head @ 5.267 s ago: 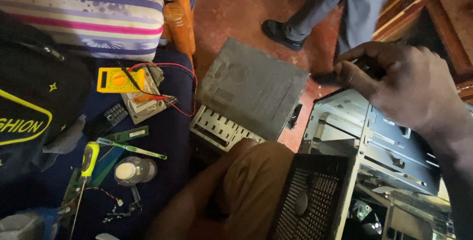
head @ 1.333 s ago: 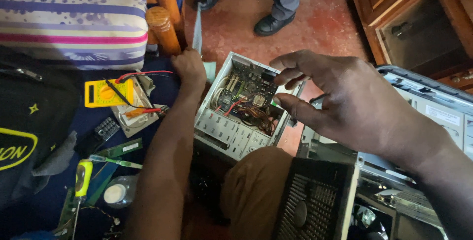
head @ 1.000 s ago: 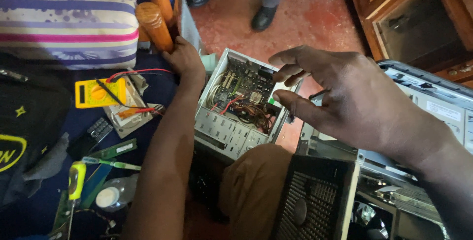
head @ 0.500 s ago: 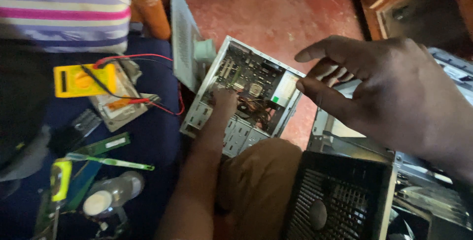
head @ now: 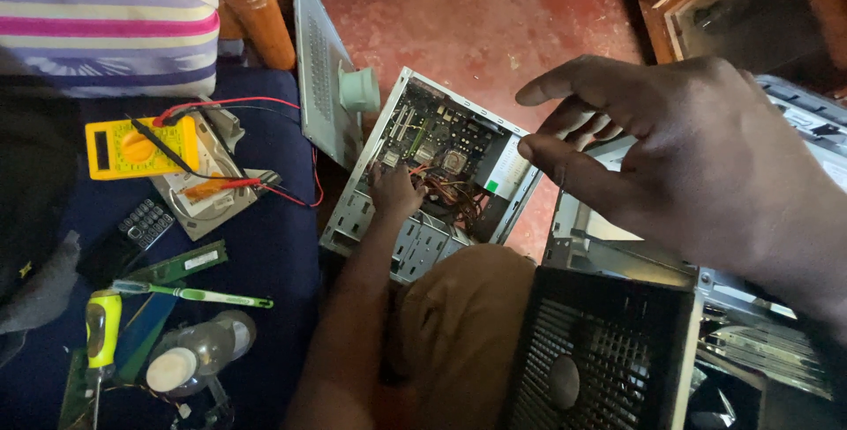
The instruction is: The person installs a motherboard into a computer case, connecting various cables to the board. They then remove a power supply unit from the case and place it on the floor before returning to the motherboard to continue connecting cables.
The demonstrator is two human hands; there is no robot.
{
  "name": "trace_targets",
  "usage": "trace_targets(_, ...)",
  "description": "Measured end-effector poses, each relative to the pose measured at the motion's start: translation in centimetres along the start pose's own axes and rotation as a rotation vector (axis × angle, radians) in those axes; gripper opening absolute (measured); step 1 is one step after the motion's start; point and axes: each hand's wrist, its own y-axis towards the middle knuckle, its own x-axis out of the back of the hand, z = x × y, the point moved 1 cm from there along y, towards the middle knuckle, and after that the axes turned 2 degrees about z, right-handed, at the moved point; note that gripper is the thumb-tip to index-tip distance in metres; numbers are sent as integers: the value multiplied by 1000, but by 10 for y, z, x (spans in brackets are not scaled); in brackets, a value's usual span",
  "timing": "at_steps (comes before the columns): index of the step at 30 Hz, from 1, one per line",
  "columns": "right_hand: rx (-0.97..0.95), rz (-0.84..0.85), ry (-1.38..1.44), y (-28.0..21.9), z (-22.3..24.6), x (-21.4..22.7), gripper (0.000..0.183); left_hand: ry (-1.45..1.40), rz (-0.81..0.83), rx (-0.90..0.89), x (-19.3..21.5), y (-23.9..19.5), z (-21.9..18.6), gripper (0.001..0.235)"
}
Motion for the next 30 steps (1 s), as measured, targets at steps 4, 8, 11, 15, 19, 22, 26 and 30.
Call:
trace_targets(4,-6,19,36,-2,0,2,28,-68,3,44,-11,11,3,66)
trace_targets(8,-34,10,3,-3,-5,-2,29,-170,115,173,9,1,-9,74)
trace_targets(11,-22,8,-5,-3,-4,-2,26,-295,183,290,25,-10,-17,85)
trace_targets(15,-22,16,-21,-1,-2,1,29,-231,192,230,21,-7,-16,82)
trace_targets(19,3,20,-2,-2,-1,3,31,13,108,24,-14,11,-2,99)
trace_targets(22,45,11,-43,-4,-6,0,33,-123,180,164,6,-1,-11,91)
trace_targets(26,-1,21,-6,-3,-5,-1,28,-163,241,229,7,-4,-16,101)
trace_targets(30,10,16,-24,-5,-7,-4,30,38,224,168,-5,1,-16,114)
